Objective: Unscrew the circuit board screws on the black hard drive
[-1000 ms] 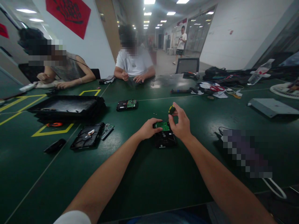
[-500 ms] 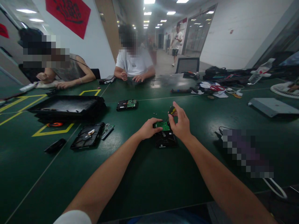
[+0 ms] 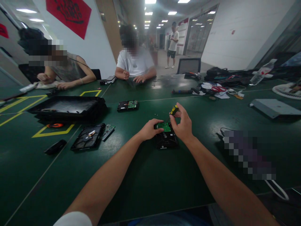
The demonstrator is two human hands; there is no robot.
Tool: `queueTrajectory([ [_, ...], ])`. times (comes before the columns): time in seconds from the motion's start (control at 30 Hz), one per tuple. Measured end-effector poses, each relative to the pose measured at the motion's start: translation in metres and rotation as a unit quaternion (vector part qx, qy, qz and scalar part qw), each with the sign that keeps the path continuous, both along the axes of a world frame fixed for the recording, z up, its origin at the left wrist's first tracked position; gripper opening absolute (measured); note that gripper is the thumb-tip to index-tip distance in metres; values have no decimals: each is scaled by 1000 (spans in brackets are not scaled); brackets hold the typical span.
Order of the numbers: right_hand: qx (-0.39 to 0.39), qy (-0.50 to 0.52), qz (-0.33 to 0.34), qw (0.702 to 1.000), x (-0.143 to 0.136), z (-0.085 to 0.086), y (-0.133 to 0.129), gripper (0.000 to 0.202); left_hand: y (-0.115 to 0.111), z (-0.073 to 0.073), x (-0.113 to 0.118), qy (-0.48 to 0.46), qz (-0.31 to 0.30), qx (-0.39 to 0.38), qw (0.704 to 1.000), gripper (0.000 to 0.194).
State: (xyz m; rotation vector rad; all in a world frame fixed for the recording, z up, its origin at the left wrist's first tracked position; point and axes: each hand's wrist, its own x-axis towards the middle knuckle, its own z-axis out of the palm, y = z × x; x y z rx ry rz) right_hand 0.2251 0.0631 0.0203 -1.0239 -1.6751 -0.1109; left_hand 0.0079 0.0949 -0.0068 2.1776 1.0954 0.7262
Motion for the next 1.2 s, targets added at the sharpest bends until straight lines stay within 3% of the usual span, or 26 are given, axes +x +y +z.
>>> queueTrajectory([
  [0.27,-8,-12,22,1000,0,1,-2,66,-1,1,1,-4,-3,8,1000,51],
  [1.2,12,-17,0,1000,0,-1,0,66,-1,1,1,-1,-2,5,1000,52],
])
